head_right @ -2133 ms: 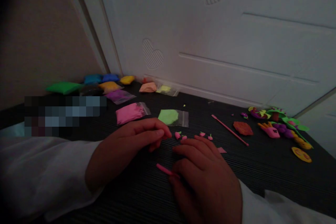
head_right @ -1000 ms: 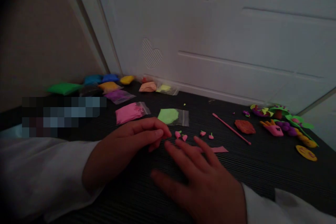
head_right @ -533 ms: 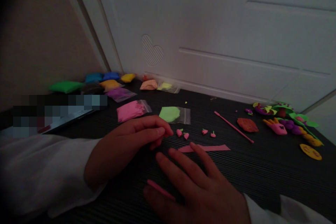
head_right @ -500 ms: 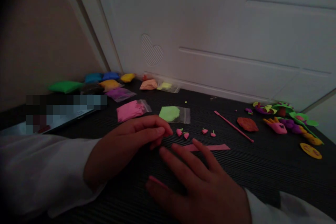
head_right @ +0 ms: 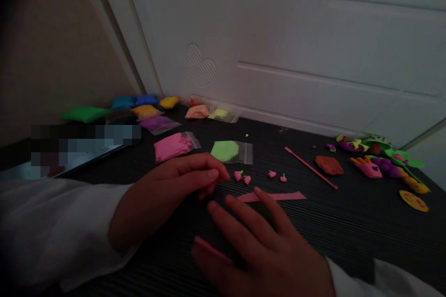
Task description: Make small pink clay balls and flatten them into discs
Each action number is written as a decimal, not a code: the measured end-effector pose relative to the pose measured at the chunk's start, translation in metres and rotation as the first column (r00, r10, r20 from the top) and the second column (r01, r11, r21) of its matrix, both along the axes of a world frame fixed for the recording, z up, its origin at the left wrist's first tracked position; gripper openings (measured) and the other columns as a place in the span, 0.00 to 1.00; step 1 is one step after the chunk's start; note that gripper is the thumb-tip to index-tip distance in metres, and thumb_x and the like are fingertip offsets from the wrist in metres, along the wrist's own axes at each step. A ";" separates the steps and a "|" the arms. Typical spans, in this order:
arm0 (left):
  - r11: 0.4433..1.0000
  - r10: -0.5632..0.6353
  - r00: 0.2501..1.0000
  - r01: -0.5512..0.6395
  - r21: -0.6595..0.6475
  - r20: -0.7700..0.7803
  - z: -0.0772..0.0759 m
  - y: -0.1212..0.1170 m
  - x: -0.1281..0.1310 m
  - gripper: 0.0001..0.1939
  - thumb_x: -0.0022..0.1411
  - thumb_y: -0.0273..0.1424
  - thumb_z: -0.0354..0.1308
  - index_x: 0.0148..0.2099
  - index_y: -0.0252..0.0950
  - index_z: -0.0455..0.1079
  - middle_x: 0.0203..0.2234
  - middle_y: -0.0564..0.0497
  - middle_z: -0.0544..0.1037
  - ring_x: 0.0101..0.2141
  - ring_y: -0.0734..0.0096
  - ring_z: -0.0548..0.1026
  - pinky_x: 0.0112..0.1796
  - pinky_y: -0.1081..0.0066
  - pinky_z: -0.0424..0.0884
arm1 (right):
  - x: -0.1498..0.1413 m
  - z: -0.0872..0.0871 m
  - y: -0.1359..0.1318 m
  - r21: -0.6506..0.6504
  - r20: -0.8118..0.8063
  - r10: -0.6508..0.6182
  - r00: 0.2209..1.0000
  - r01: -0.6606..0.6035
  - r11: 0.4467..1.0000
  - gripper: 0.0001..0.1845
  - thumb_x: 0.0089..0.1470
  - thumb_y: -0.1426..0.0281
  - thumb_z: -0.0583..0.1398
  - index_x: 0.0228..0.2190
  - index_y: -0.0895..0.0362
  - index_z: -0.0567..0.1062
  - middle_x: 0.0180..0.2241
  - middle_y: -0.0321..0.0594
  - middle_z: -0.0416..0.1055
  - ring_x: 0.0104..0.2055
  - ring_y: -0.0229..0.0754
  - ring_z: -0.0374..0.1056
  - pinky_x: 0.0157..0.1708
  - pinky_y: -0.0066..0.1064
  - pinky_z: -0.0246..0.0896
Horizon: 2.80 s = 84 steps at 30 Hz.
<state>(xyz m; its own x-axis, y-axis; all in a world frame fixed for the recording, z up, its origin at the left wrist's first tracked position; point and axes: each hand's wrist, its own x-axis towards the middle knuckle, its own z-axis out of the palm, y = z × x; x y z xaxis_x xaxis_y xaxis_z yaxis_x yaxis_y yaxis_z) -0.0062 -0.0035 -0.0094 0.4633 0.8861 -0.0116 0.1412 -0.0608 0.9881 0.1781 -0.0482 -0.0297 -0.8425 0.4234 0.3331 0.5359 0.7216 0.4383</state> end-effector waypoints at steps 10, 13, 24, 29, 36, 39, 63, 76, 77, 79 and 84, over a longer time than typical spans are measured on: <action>1.000 0.012 1.000 -0.012 0.026 -0.001 0.000 0.001 0.000 0.08 0.56 0.31 0.48 0.32 0.38 0.69 0.20 0.59 0.66 0.24 0.80 0.63 0.25 0.81 0.58 | -0.004 0.001 -0.001 -0.040 -0.013 -0.034 0.999 0.034 0.999 0.25 0.51 0.50 0.43 0.47 0.44 0.62 0.46 0.44 0.64 0.45 0.51 0.62 0.33 0.47 0.63; 0.999 0.018 1.000 -0.018 0.037 -0.016 0.000 0.001 0.000 0.08 0.56 0.31 0.49 0.32 0.38 0.69 0.21 0.58 0.67 0.24 0.78 0.63 0.25 0.79 0.58 | -0.006 0.001 -0.002 -0.022 -0.018 -0.005 1.000 0.004 1.000 0.20 0.53 0.56 0.45 0.46 0.43 0.64 0.45 0.42 0.66 0.45 0.50 0.63 0.34 0.46 0.63; 0.999 0.044 0.999 -0.045 0.006 0.024 0.003 -0.001 0.001 0.07 0.55 0.29 0.48 0.33 0.36 0.67 0.22 0.59 0.67 0.24 0.80 0.63 0.26 0.80 0.58 | -0.002 0.004 -0.004 -0.190 -0.170 -0.112 0.979 0.079 0.979 0.31 0.50 0.49 0.43 0.51 0.51 0.59 0.53 0.47 0.53 0.52 0.54 0.53 0.45 0.52 0.51; 0.990 0.138 0.985 -0.136 -0.026 0.106 0.002 0.001 0.004 0.07 0.55 0.29 0.49 0.38 0.37 0.64 0.20 0.59 0.65 0.23 0.80 0.63 0.27 0.79 0.58 | -0.002 0.006 0.002 -0.284 -0.258 -0.110 0.960 0.034 0.958 0.27 0.50 0.54 0.47 0.49 0.53 0.60 0.51 0.44 0.57 0.51 0.52 0.54 0.45 0.50 0.53; 0.986 0.165 0.972 -0.159 -0.047 0.166 0.004 0.000 0.006 0.07 0.55 0.29 0.49 0.36 0.36 0.64 0.20 0.59 0.63 0.23 0.80 0.62 0.26 0.79 0.57 | -0.008 0.005 0.001 -0.478 -0.437 -0.225 0.871 -0.013 0.878 0.10 0.51 0.71 0.51 0.37 0.53 0.66 0.34 0.39 0.64 0.36 0.38 0.62 0.33 0.32 0.61; 0.989 0.145 0.985 -0.143 -0.019 0.098 0.005 0.000 0.004 0.07 0.54 0.29 0.48 0.35 0.36 0.65 0.20 0.58 0.64 0.23 0.78 0.63 0.25 0.77 0.57 | -0.005 0.005 0.001 -0.486 -0.432 -0.288 0.855 0.048 0.873 0.08 0.51 0.71 0.51 0.35 0.53 0.66 0.32 0.38 0.63 0.34 0.38 0.61 0.33 0.33 0.59; 0.697 -0.039 0.634 0.571 0.434 -0.772 0.003 -0.016 -0.009 0.06 0.48 0.27 0.53 0.32 0.36 0.65 0.31 0.50 0.67 0.34 0.67 0.64 0.32 0.71 0.62 | 0.030 0.000 0.000 -0.365 -0.226 -0.317 0.921 0.221 0.904 0.12 0.53 0.69 0.49 0.34 0.53 0.72 0.32 0.37 0.69 0.33 0.36 0.63 0.32 0.30 0.55; 0.792 -0.022 0.690 0.454 0.409 -0.724 0.010 -0.021 -0.005 0.06 0.50 0.30 0.52 0.32 0.36 0.67 0.24 0.54 0.68 0.26 0.74 0.65 0.26 0.75 0.58 | 0.028 0.007 -0.005 -0.332 -0.106 -0.419 0.902 0.365 0.870 0.09 0.49 0.73 0.49 0.29 0.58 0.70 0.26 0.39 0.67 0.29 0.40 0.61 0.30 0.32 0.52; 0.801 -0.017 0.695 0.440 0.406 -0.718 0.010 -0.022 -0.005 0.07 0.50 0.30 0.52 0.33 0.37 0.67 0.24 0.54 0.68 0.26 0.74 0.65 0.25 0.75 0.58 | 0.028 0.007 -0.005 -0.343 -0.112 -0.431 0.895 0.373 0.862 0.10 0.50 0.73 0.49 0.30 0.58 0.69 0.26 0.39 0.68 0.28 0.40 0.61 0.29 0.32 0.52; 0.816 -0.013 0.701 0.420 0.397 -0.713 0.008 -0.025 -0.004 0.08 0.50 0.30 0.53 0.36 0.37 0.66 0.23 0.55 0.68 0.25 0.75 0.64 0.24 0.76 0.57 | 0.028 0.006 -0.005 -0.372 -0.126 -0.459 0.879 0.387 0.844 0.10 0.51 0.72 0.48 0.31 0.58 0.69 0.25 0.38 0.68 0.26 0.39 0.62 0.27 0.31 0.52; 0.828 -0.003 0.718 0.392 0.401 -0.696 0.001 -0.030 -0.002 0.07 0.50 0.27 0.54 0.35 0.39 0.65 0.22 0.57 0.67 0.25 0.76 0.65 0.26 0.75 0.58 | 0.024 0.004 -0.010 -0.493 -0.210 -0.502 0.839 0.352 0.795 0.12 0.55 0.68 0.45 0.36 0.56 0.67 0.29 0.37 0.70 0.27 0.38 0.66 0.25 0.28 0.55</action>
<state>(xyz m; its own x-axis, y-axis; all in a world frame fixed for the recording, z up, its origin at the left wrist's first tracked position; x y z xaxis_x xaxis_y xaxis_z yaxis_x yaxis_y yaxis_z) -0.0081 -0.0335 -0.0086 0.6732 0.7390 0.0257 0.6457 -0.6045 0.4665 0.2017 -0.0578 -0.0255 -0.4198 0.8728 0.2489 0.8856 0.4539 -0.0982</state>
